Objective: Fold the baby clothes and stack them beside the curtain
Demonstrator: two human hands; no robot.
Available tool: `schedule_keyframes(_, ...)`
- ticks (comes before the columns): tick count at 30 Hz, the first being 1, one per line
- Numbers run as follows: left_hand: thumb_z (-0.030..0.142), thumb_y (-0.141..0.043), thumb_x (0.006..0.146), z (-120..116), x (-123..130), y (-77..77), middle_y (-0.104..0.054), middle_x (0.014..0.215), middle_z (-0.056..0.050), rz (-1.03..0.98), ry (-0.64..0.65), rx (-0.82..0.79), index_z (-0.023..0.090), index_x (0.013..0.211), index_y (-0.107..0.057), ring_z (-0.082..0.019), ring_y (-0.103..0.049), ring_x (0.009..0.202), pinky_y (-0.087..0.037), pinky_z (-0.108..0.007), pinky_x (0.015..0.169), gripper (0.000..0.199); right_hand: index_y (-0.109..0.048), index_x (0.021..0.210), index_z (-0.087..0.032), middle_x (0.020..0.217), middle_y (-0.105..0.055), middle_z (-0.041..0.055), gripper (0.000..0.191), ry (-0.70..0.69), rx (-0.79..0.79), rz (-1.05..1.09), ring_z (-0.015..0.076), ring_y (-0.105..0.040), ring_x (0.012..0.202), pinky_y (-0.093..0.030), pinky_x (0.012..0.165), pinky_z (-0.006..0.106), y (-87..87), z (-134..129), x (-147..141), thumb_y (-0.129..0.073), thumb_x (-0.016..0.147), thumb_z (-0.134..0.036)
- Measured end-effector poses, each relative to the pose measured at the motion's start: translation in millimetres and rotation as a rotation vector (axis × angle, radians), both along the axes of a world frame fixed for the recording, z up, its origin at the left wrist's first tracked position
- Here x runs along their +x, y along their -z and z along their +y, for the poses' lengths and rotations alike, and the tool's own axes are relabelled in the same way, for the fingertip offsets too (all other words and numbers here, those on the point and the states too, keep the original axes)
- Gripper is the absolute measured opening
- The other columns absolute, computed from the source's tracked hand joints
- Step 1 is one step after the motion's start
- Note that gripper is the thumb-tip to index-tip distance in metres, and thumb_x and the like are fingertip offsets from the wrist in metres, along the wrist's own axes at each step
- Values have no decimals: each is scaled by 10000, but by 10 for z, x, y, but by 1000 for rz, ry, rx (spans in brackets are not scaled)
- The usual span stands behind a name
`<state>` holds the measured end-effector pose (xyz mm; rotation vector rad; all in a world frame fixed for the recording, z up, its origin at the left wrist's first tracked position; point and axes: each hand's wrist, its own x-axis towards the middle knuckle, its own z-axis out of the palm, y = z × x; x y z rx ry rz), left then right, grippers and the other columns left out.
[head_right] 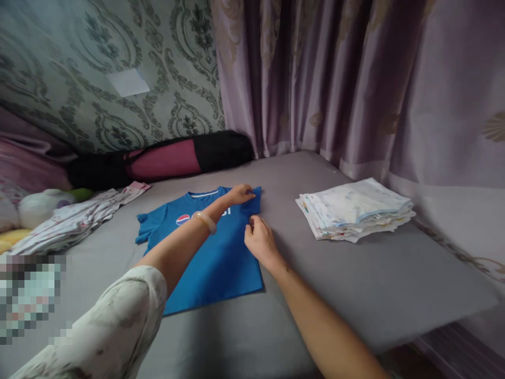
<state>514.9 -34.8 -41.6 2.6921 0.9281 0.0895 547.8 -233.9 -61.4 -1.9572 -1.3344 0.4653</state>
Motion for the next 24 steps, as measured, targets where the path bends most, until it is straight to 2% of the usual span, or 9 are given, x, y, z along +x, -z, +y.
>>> schedule_keyframes(3,466,-635,819,-90,161,12,-693,840,-73,-6,-36,-79,152,953,-710,-204,-656,861,-473,-254,769,349,-628,1143,-143,1058,-706,144,315,51,-118,92,233,-682,964,-523,883,345,-16,5,73,-448,909,-253)
schedule_keyframes(6,507,-704,739,-151,259,13,-679,814,-91,27,-144,-85,135,875,-709,-228,-655,880,-480,-265,750,396,-657,994,-143,852,-724,117,264,34,-244,230,198,-699,692,-556,672,301,-10,0,100,-455,920,-297)
schedule_keyframes(8,456,-724,725,-168,303,-1,-684,848,-101,45,-192,-97,137,893,-705,-239,-653,921,-485,-273,772,362,-654,864,-145,713,-695,91,286,-2,-311,317,171,-654,530,-529,535,272,3,-4,99,-462,923,-348)
schedule_keyframes(11,310,-711,732,-174,351,-25,-694,883,-120,62,-228,-124,135,903,-701,-245,-655,947,-496,-289,798,246,-614,688,-165,576,-637,57,343,-64,-370,347,163,-605,433,-487,448,261,16,-21,76,-516,898,-417)
schedule_keyframes(15,157,-675,712,-190,392,-20,-696,956,-173,38,-287,-143,115,942,-690,-277,-652,1003,-505,-319,828,234,-581,603,-189,473,-576,22,346,-178,-412,268,163,-573,402,-444,415,250,-12,-85,25,-576,857,-425)
schedule_keyframes(18,136,-657,727,-177,396,-1,-696,951,-183,-11,-351,-178,113,967,-682,-287,-650,1025,-509,-335,846,242,-589,630,-192,500,-588,21,290,-248,-390,203,165,-570,424,-406,410,245,-55,-141,-4,-592,832,-400)
schedule_keyframes(22,184,-642,767,-76,323,-32,-665,705,-106,-93,-455,-385,109,850,-684,-236,-692,777,-547,-308,714,120,-590,736,-183,682,-657,52,181,-315,-360,98,179,-616,593,-394,483,237,-105,-192,-12,-618,773,-358)
schedule_keyframes(24,204,-621,796,-17,236,-80,-628,645,-59,-169,-507,-482,115,841,-672,-193,-674,674,-552,-289,660,113,-574,792,-181,774,-665,62,165,-326,-325,44,181,-616,676,-393,522,233,-122,-216,-16,-616,753,-336)
